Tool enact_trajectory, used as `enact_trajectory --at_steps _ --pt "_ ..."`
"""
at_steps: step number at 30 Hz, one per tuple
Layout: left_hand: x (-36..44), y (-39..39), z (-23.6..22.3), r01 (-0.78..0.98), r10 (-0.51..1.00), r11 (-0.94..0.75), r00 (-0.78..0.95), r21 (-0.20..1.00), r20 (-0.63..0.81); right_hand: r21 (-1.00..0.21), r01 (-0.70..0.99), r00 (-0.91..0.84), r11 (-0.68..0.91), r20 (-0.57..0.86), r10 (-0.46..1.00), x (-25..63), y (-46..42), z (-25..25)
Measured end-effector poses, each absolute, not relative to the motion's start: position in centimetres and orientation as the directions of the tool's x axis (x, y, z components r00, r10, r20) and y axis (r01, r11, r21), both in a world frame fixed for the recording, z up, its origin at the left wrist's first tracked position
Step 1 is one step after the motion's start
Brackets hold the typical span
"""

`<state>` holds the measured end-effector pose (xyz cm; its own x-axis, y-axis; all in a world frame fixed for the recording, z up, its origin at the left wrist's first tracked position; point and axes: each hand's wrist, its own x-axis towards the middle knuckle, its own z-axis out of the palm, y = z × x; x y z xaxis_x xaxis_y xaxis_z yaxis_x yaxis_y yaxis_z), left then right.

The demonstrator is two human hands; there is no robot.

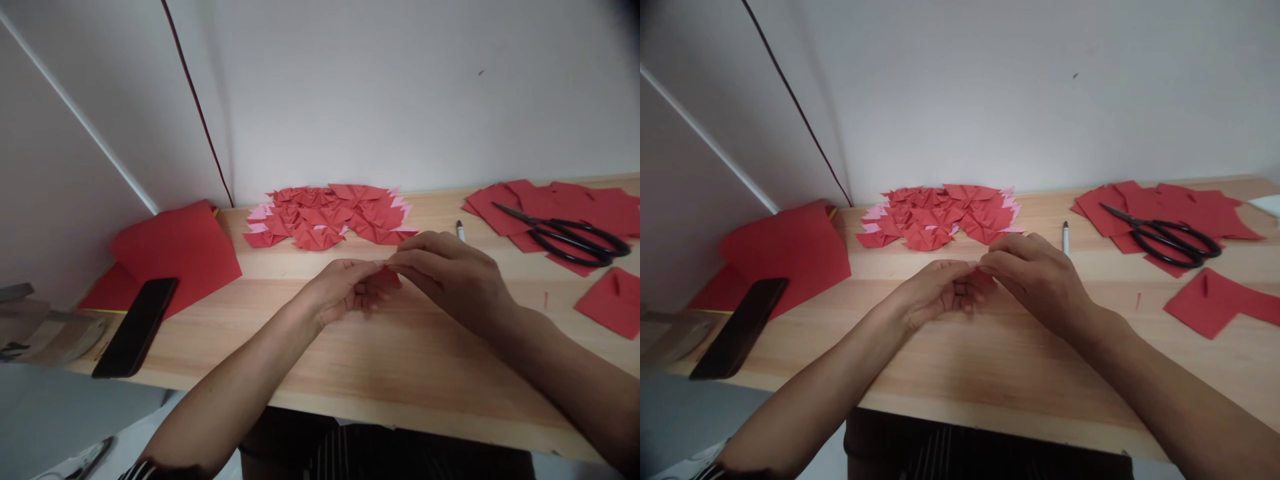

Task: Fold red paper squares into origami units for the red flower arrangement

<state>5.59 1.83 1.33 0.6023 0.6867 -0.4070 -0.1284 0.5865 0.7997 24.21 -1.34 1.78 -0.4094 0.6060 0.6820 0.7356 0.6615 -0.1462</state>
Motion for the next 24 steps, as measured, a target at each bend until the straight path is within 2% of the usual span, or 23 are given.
enact_trajectory --at_steps 5,9,13,16,24 --pt "5.7 1.9 1.1 -0.206 0.733 0.560 0.574 0.803 -0.364 -0.105 0.725 -0.439 0.681 0.692 0.573 24.1 -1.4 2.1" --pt "5.6 2.0 0.8 -0.194 0.796 0.442 0.535 0.876 -0.284 -0.149 0.705 -0.430 0.693 0.687 0.585 24.2 -1.2 1.9" --pt "5.4 2.1 0.9 -0.092 0.808 0.297 0.555 0.950 -0.199 -0.209 0.706 -0.392 0.677 0.681 0.619 24.4 -1.0 1.4" --pt "5.3 2.0 1.2 0.030 0.832 0.146 0.537 0.989 -0.140 -0.193 0.705 -0.398 0.682 0.688 0.606 24.4 -1.1 1.4" --pt "5.4 1.5 1.8 0.230 0.884 -0.176 0.465 0.957 0.051 -0.160 0.725 -0.391 0.670 0.704 0.592 24.3 -1.2 1.3"
